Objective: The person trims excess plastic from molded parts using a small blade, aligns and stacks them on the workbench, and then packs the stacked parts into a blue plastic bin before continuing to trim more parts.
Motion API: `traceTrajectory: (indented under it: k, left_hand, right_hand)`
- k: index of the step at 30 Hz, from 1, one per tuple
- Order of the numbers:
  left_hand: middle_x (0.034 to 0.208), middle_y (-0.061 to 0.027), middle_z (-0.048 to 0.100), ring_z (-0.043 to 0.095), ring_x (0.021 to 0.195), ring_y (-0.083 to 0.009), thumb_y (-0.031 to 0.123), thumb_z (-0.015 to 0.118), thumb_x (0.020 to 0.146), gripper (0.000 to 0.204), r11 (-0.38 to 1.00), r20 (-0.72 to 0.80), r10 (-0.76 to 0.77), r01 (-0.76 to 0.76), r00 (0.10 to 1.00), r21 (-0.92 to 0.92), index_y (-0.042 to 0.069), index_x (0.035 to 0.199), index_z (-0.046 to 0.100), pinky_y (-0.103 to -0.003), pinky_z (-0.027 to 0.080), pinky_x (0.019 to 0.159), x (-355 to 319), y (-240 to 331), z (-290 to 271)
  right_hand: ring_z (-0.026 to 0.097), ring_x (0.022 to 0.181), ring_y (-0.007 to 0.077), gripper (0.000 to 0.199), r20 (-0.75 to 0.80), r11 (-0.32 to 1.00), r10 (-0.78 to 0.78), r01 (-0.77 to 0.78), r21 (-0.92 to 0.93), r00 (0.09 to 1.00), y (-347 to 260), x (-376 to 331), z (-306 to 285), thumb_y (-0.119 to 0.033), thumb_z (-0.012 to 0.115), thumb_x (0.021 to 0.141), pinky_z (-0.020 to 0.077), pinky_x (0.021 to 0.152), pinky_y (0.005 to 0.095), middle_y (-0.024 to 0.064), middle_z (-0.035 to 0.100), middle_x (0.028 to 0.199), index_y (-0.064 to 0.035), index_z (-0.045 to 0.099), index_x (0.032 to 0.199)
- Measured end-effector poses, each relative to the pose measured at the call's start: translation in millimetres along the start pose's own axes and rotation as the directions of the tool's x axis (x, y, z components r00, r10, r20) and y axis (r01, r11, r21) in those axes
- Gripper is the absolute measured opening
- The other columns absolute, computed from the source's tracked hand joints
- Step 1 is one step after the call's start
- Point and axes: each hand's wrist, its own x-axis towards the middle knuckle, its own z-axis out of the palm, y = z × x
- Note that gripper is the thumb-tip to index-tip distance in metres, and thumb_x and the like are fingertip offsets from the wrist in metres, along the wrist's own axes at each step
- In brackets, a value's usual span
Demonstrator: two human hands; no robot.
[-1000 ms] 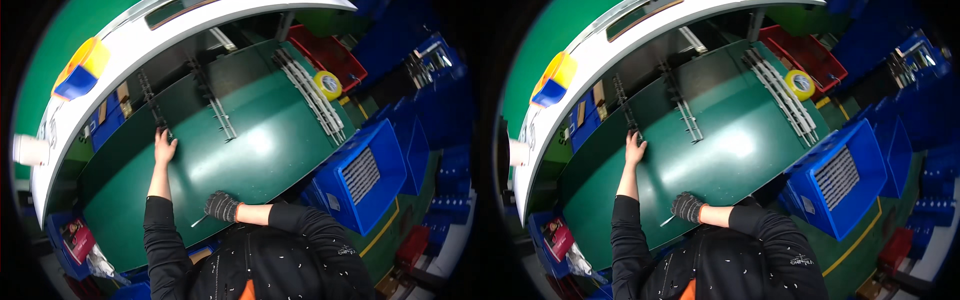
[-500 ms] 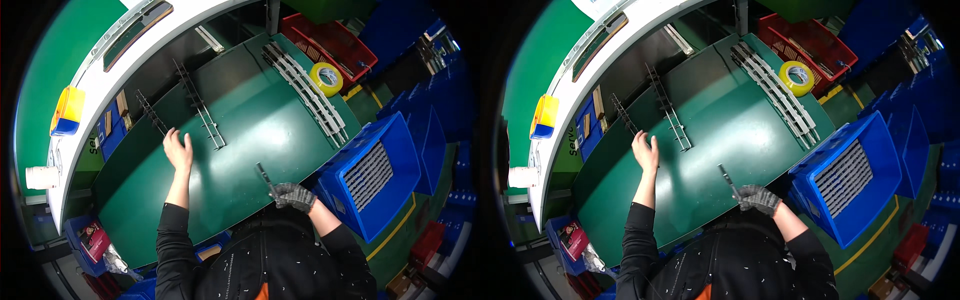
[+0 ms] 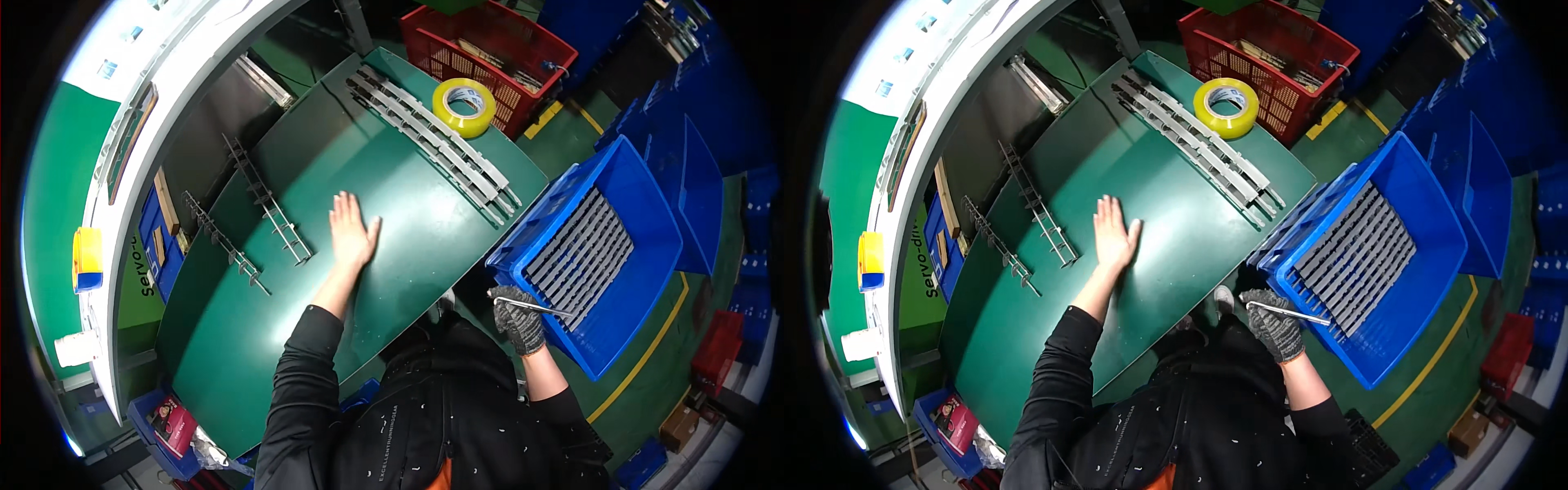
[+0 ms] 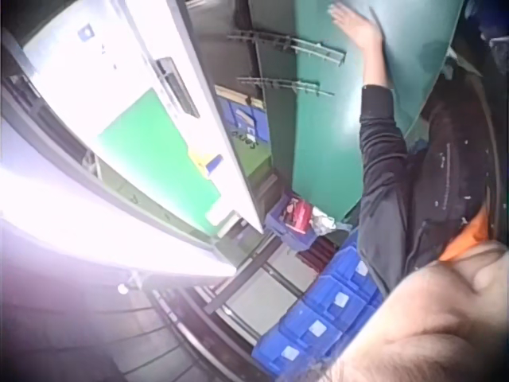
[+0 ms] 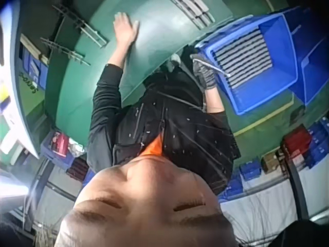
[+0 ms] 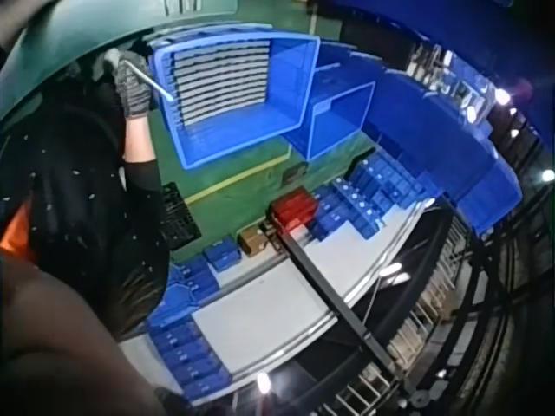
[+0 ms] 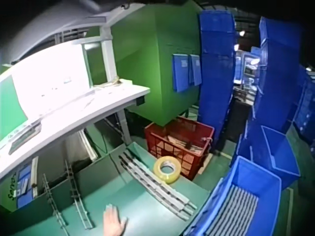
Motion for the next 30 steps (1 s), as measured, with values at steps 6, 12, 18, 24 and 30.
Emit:
traceTrajectory:
  k: [6,12,18,24,30]
  left_hand:
    - [0.141,-0.0152,0.022,0.019,0.132,-0.0273,0.033,0.047,0.086,0.061,0.497,0.235,0.829,-0.475,0.508,-0.726,0.005,0.136,0.024,-0.041,0.015,0.108,-88,130,-23]
    - [0.139,-0.0171,0.026,0.022,0.130,-0.0316,0.032,0.051,0.083,0.062,0.941,0.110,0.289,-0.261,0.951,-0.214,0.001,0.132,0.031,-0.046,0.018,0.106,-37,117,-12]
    - [0.135,-0.0149,0.034,0.027,0.129,-0.0278,0.036,0.041,0.089,0.050,0.495,0.294,0.860,-0.545,0.417,-0.677,0.006,0.129,0.037,-0.046,0.019,0.106,-95,166,0]
    - [0.137,-0.0158,0.032,0.028,0.128,-0.0320,0.023,0.056,0.078,0.056,0.849,0.114,0.406,-0.328,0.907,-0.414,0.007,0.129,0.038,-0.045,0.020,0.105,-112,97,-47]
    - [0.138,-0.0175,0.029,0.023,0.130,-0.0318,0.032,0.056,0.079,0.058,0.994,0.247,0.096,-0.079,0.964,-0.078,0.007,0.129,0.038,-0.048,0.019,0.104,-144,79,-37]
  right_hand:
    - [0.057,0.067,0.0119,0.019,0.033,0.664,0.358,-0.279,0.694,0.933,7,-9,-26,-0.016,0.049,0.090,0.0471,0.060,0.0235,0.0086,0.061,0.077,-0.0014,0.056,0.100]
    - [0.060,0.078,0.0166,0.020,-0.036,0.737,0.338,-0.240,0.632,0.941,5,-14,-33,-0.011,0.050,0.089,0.0492,0.069,0.0267,0.0109,0.062,0.089,0.0006,0.054,0.105]
    - [0.059,0.091,0.0190,0.022,0.030,0.971,0.112,-0.116,0.210,0.993,17,-16,-31,-0.004,0.048,0.086,0.0489,0.077,0.0273,0.0117,0.061,0.099,0.0010,0.055,0.107]
    - [0.062,0.085,0.0231,0.035,0.166,0.439,0.468,-0.391,0.809,0.868,20,-15,-21,-0.021,0.054,0.086,0.0535,0.069,0.0311,0.0157,0.061,0.097,0.0053,0.053,0.110]
    - [0.060,0.092,0.0249,0.023,0.062,0.964,0.000,-0.016,0.266,0.998,34,-23,14,-0.012,0.050,0.084,0.0463,0.082,0.0327,0.0133,0.062,0.099,-0.0029,0.059,0.103]
